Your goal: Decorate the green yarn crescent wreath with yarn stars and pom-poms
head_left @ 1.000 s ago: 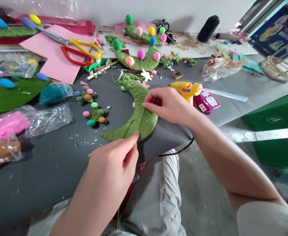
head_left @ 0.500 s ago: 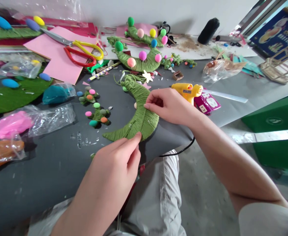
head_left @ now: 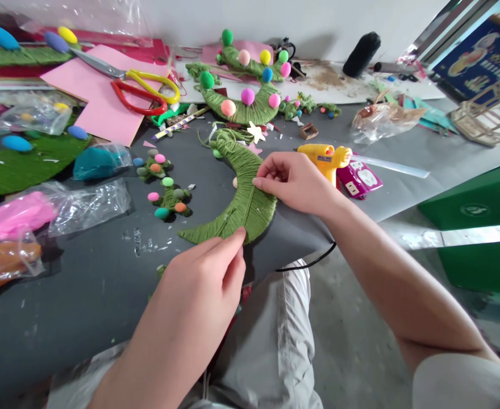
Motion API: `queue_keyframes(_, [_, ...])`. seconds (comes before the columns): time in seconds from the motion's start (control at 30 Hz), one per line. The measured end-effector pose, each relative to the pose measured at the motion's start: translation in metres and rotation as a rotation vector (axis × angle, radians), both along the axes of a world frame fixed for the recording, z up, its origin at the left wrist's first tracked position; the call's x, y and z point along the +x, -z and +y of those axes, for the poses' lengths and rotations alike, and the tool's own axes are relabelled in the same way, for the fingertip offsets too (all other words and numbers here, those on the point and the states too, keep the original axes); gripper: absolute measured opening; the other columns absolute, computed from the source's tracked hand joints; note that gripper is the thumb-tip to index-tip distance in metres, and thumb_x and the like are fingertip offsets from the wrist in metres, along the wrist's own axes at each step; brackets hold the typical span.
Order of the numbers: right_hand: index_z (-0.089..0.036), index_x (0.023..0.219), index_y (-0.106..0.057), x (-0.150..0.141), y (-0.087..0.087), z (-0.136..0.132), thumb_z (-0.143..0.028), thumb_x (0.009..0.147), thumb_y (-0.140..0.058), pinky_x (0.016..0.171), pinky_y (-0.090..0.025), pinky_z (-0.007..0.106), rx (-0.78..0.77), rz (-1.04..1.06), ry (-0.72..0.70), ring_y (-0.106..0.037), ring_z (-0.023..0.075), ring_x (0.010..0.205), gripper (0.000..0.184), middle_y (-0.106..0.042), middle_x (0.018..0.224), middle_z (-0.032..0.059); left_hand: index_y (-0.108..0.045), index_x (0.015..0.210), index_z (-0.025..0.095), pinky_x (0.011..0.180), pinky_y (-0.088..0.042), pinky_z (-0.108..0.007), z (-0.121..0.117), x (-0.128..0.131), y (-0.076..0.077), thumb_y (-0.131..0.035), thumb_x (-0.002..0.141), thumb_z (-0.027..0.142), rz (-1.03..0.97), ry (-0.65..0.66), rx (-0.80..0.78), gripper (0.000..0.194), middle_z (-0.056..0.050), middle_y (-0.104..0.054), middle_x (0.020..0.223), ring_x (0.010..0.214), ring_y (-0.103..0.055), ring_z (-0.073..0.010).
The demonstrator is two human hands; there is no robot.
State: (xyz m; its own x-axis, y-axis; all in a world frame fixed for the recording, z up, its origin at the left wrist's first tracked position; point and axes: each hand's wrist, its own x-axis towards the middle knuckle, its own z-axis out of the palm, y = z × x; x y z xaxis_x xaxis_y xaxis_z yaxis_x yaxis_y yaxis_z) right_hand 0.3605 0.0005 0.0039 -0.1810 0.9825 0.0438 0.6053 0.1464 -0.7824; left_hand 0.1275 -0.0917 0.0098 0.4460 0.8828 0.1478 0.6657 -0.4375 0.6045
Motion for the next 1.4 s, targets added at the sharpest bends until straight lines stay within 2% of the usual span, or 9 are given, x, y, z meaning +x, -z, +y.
queue_keyframes(0.23, [-0.016, 0.087, -0.067, -0.003, -0.004, -0.001, -0.022, 0.090, -0.067, 0.059, -0.042, 0.028, 0.001, -0.002, 0.033, -0.049, 0.0117, 0.063, 0.007, -0.060, 0.072, 0.0001, -0.075, 0.124, 0.012, 0.055, -0.043, -0.026, 0.001, 0.001, 0.000, -0.054, 0.099, 0.021, 0.005, -0.010, 0.008, 0.034, -0.005, -0.076, 0.082, 0.059, -0.064, -0.0132])
queue_keyframes(0.37, [-0.016, 0.102, -0.071, -0.003, -0.009, -0.015, -0.019, 0.095, -0.057, 0.066, -0.046, 0.029, 0.125, -0.028, 0.011, -0.054, 0.0137, 0.070, 0.015, -0.067, 0.086, 0.0040, -0.075, 0.123, 0.012, 0.055, -0.042, -0.026, 0.001, 0.000, 0.000, -0.054, 0.100, 0.022, 0.008, -0.004, 0.002, 0.033, -0.004, -0.075, 0.078, 0.057, -0.061, -0.0127])
queue_keyframes(0.5, [-0.018, 0.117, -0.074, 0.001, -0.008, -0.041, -0.014, 0.094, -0.051, 0.069, -0.047, 0.029, 0.292, -0.108, -0.165, -0.057, 0.0141, 0.075, 0.033, -0.066, 0.094, 0.0053, -0.075, 0.122, 0.011, 0.055, -0.041, -0.025, 0.002, 0.000, -0.001, -0.054, 0.099, 0.020, -0.001, 0.002, 0.011, 0.033, -0.003, -0.073, 0.076, 0.057, -0.061, -0.0126])
queue_keyframes(0.6, [-0.019, 0.130, -0.071, 0.003, -0.005, -0.059, -0.012, 0.093, -0.048, 0.065, -0.043, 0.029, 0.321, -0.209, -0.349, -0.054, 0.0136, 0.071, 0.044, -0.062, 0.082, 0.0025, -0.075, 0.122, 0.011, 0.054, -0.042, -0.025, 0.002, 0.001, -0.002, -0.054, 0.098, 0.020, -0.009, 0.004, 0.004, 0.033, -0.004, -0.074, 0.077, 0.057, -0.062, -0.0129])
queue_keyframes(0.7, [-0.018, 0.139, -0.066, 0.001, -0.002, -0.070, -0.010, 0.091, -0.047, 0.060, -0.036, 0.029, 0.329, -0.321, -0.427, -0.049, 0.0127, 0.064, 0.052, -0.059, 0.070, -0.0015, -0.075, 0.123, 0.011, 0.055, -0.042, -0.025, 0.002, 0.000, -0.001, -0.055, 0.097, 0.020, -0.002, 0.004, 0.006, 0.033, -0.004, -0.074, 0.077, 0.059, -0.063, -0.0137])
queue_keyframes(0.8, [-0.019, 0.141, -0.065, 0.000, -0.001, -0.073, -0.011, 0.089, -0.046, 0.059, -0.033, 0.029, 0.331, -0.392, -0.422, -0.048, 0.0123, 0.062, 0.055, -0.060, 0.068, -0.0025, -0.075, 0.122, 0.012, 0.056, -0.042, -0.026, 0.002, 0.001, 0.000, -0.055, 0.098, 0.019, 0.001, 0.001, 0.019, 0.033, -0.003, -0.073, 0.076, 0.058, -0.061, -0.0129])
queue_keyframes(1.07, [-0.017, 0.142, -0.064, 0.005, 0.002, -0.066, -0.013, 0.091, -0.045, 0.063, -0.039, 0.028, 0.321, -0.408, -0.344, -0.056, 0.0132, 0.066, 0.055, -0.069, 0.076, 0.0010, -0.075, 0.124, 0.010, 0.055, -0.042, -0.025, 0.001, 0.000, 0.000, -0.056, 0.098, 0.017, -0.010, 0.010, 0.041, 0.033, -0.001, -0.071, 0.073, 0.055, -0.058, -0.0106])
queue_keyframes(1.23, [-0.019, 0.139, -0.068, 0.006, 0.002, -0.061, -0.013, 0.091, -0.047, 0.062, -0.039, 0.028, 0.342, -0.448, -0.291, -0.058, 0.0137, 0.067, 0.053, -0.071, 0.078, 0.0018, -0.075, 0.123, 0.011, 0.054, -0.041, -0.025, 0.001, 0.000, 0.000, -0.055, 0.098, 0.019, 0.006, 0.002, 0.031, 0.033, -0.002, -0.072, 0.074, 0.056, -0.059, -0.0116])
queue_keyframes(1.4, [-0.018, 0.136, -0.069, 0.010, 0.002, -0.059, -0.013, 0.091, -0.048, 0.063, -0.042, 0.028, 0.357, -0.371, -0.179, -0.060, 0.0135, 0.067, 0.050, -0.074, 0.084, 0.0030, -0.075, 0.122, 0.013, 0.055, -0.043, -0.026, 0.002, 0.001, 0.001, -0.053, 0.100, 0.022, 0.001, 0.000, 0.003, 0.033, -0.005, -0.076, 0.082, 0.058, -0.062, -0.0128])
